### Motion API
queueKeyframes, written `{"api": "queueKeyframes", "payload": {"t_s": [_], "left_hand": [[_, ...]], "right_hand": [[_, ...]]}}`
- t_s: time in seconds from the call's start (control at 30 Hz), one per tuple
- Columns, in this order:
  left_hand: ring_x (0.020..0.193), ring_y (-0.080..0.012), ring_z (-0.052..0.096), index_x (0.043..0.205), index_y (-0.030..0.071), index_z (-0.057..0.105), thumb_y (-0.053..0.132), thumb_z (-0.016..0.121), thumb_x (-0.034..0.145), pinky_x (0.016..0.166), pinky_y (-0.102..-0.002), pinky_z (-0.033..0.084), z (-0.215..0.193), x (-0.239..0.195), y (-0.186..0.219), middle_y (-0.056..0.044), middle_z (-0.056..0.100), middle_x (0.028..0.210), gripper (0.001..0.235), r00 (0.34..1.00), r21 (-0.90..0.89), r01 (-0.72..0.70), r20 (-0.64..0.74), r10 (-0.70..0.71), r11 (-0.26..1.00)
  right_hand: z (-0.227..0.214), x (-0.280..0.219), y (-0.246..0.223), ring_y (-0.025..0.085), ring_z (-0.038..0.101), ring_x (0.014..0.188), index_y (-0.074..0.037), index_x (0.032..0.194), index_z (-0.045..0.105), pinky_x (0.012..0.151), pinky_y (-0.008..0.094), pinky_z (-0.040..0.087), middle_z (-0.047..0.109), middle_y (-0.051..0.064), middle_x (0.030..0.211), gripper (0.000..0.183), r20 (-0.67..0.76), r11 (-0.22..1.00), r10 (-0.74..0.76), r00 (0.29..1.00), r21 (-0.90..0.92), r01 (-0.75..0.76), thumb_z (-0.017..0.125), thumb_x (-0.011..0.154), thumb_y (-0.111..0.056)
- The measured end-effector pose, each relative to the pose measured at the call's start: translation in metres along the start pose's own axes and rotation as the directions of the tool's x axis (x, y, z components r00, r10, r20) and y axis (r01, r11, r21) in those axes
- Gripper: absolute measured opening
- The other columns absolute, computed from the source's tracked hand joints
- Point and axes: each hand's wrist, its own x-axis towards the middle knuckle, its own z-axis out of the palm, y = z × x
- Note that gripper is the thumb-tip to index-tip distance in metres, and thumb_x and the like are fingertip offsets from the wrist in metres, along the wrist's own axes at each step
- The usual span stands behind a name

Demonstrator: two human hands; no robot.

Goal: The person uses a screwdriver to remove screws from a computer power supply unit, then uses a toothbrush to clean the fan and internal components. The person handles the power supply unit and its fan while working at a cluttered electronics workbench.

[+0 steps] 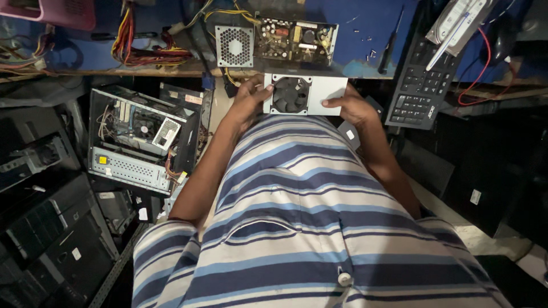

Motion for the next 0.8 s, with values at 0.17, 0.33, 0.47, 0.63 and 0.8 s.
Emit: {"api": "queueKeyframes", "payload": {"t_s": [0.17, 0.33, 0.47, 0.63, 0.8], "left_hand": [[0.095, -0.0169, 0.069, 0.128, 0.003, 0.054, 0.010, 0.071, 0.094, 0.083, -0.033, 0.059, 0.000, -0.002, -0.001, -0.008, 0.071, 0.107, 0.039, 0.999, -0.025, 0.013, -0.032, -0.014, 1.000], [0.097, -0.0169, 0.069, 0.127, 0.001, 0.058, 0.010, 0.071, 0.095, 0.083, -0.033, 0.058, -0.006, 0.002, -0.004, -0.009, 0.071, 0.109, 0.036, 1.000, -0.003, -0.013, -0.021, 0.013, 1.000], [0.100, -0.0177, 0.066, 0.128, -0.001, 0.059, 0.009, 0.071, 0.096, 0.088, -0.033, 0.055, -0.009, 0.007, -0.009, -0.010, 0.070, 0.111, 0.036, 0.998, 0.041, -0.047, 0.036, 0.046, 0.998], [0.108, -0.0156, 0.062, 0.130, 0.002, 0.055, 0.001, 0.071, 0.085, 0.091, -0.031, 0.051, -0.009, 0.009, -0.014, -0.006, 0.065, 0.118, 0.048, 0.993, 0.124, -0.110, -0.034, 0.115, 0.986], [0.112, -0.0204, 0.064, 0.133, -0.003, 0.057, 0.005, 0.070, 0.090, 0.095, -0.031, 0.052, -0.010, 0.014, -0.019, -0.013, 0.067, 0.125, 0.046, 0.988, 0.186, -0.155, 0.037, 0.151, 0.970]], "right_hand": [[0.005, -0.005, -0.028, 0.018, 0.065, 0.116, -0.007, 0.132, 0.058, 0.099, 0.033, 0.052, 0.070, 0.006, 0.123, 0.043, -0.103, 0.994, -0.015, 0.995, -0.109, 0.004, 0.072, 0.092, -0.019], [0.037, -0.032, -0.099, 0.018, 0.062, 0.076, 0.000, 0.098, 0.071, 0.070, 0.033, 0.050, 0.070, 0.010, 0.086, 0.030, -0.358, 0.562, -0.532, 0.767, -0.827, 0.003, 0.078, 0.105, -0.029], [0.108, -0.003, -0.119, 0.023, 0.070, 0.091, -0.002, 0.104, 0.068, 0.081, 0.037, 0.057, 0.072, 0.014, 0.104, 0.029, 0.197, 0.167, -0.771, 0.606, -0.855, 0.490, 0.086, 0.100, -0.024], [0.221, 0.106, -0.091, 0.045, 0.050, 0.129, 0.002, 0.137, 0.058, 0.105, 0.054, 0.045, 0.053, 0.029, 0.141, 0.068, 0.642, -0.189, -0.368, 0.672, -0.760, 0.622, 0.089, 0.090, -0.038], [0.260, 0.172, -0.073, 0.047, 0.046, 0.134, -0.005, 0.137, 0.053, 0.103, 0.059, 0.044, 0.050, 0.025, 0.142, 0.087, 0.436, -0.441, -0.128, 0.891, -0.830, 0.343, 0.092, 0.066, -0.037]]}}
